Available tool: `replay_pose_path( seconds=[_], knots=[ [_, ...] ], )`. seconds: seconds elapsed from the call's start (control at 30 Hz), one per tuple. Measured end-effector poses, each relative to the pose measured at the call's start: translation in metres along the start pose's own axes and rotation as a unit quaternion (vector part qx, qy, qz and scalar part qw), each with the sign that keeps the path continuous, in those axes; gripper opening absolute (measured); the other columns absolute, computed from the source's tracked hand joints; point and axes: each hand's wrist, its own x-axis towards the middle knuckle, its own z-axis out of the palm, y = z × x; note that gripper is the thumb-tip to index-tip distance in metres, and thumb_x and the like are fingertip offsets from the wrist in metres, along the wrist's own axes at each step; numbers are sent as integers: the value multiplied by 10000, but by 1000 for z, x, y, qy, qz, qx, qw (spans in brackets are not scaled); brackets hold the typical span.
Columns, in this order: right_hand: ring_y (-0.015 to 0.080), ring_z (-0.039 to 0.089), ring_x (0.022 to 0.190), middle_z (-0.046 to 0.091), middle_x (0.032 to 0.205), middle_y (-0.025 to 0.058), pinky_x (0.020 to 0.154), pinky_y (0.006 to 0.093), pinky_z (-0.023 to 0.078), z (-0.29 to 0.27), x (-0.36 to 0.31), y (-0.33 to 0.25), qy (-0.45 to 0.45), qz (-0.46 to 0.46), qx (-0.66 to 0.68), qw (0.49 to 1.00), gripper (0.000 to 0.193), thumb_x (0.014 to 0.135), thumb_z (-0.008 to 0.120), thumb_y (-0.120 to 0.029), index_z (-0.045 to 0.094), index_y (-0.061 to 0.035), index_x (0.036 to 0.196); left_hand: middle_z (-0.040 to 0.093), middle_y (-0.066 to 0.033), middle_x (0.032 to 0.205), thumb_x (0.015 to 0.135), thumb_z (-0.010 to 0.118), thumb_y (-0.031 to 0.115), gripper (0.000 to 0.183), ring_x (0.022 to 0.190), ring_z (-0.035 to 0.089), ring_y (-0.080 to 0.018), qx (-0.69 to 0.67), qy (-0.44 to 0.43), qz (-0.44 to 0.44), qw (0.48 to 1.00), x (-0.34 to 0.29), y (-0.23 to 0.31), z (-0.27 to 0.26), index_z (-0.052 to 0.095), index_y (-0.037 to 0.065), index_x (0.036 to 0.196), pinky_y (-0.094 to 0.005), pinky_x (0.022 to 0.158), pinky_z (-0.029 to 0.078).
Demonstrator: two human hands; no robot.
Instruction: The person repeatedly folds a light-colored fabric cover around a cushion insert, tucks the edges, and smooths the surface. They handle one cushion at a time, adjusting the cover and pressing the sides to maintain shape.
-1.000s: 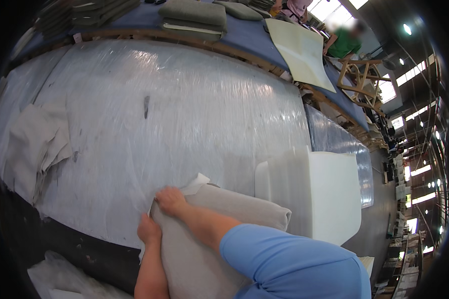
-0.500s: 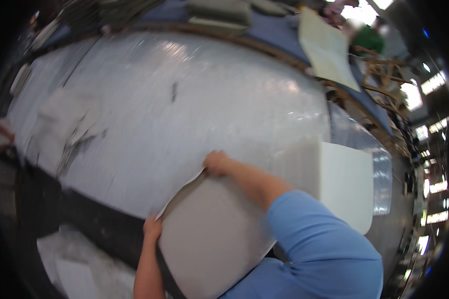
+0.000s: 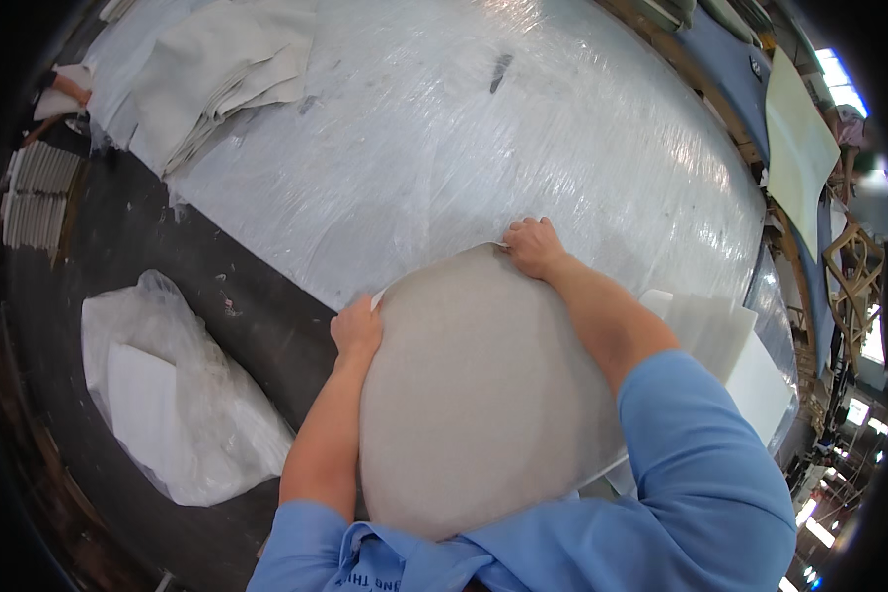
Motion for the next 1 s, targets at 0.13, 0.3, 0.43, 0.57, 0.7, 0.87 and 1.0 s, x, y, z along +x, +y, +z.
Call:
replay_pose_path(
  seconds=[0.13,0.3,0.43,0.57,0.7,0.87,1.0],
  knots=[
    [338,638,1176,708,1208,99,983,482,501,-27,-9,6,-94,14,55,994,286,1017,608,-355,760,-119,1073,758,-196,1000,1028,554,382,313,972,713,-437,-21,-13,-22,999,1,4,-2,722,117,1034,-563,832,520],
    [345,629,1200,675,1215,134,992,490,517,-60,-22,27,-127,21,22,991,347,1046,575,-397,750,-101,1097,757,-200,992,1033,554,393,324,966,713,-439,-23,-8,-20,1000,5,1,-1,729,120,1017,-559,827,522],
    [348,655,1166,677,1158,138,956,490,536,-34,-27,21,-67,49,6,997,326,1044,570,-378,747,-106,1078,753,-212,959,1026,569,367,310,941,714,-443,-22,-1,-9,1000,4,-1,2,728,103,992,-561,828,519],
    [376,696,1071,698,1110,147,891,501,555,-18,-18,30,-27,8,-25,999,314,1051,543,-346,738,-101,1029,743,-218,908,997,593,322,273,905,712,-442,-5,36,15,999,5,-9,15,706,76,960,-569,806,503],
    [367,690,1085,707,1139,138,893,503,551,-11,-8,35,-47,-5,-6,999,311,1049,552,-340,739,-91,1036,731,-206,849,970,601,290,229,860,709,-432,28,44,32,998,7,-10,20,694,82,940,-574,759,481],
    [348,680,1118,715,1168,108,907,487,550,-14,3,30,-61,-7,-24,998,298,1052,548,-319,745,-97,1030,721,-196,804,955,613,317,233,815,706,-425,30,99,71,992,16,-16,20,704,107,909,-573,742,478],
    [327,667,1148,717,1157,95,920,469,549,-8,1,36,-52,4,-48,997,283,1049,547,-321,751,-127,1035,735,-174,824,947,615,359,270,801,709,-417,19,58,59,996,17,-9,17,714,123,861,-559,748,488]
  ],
)
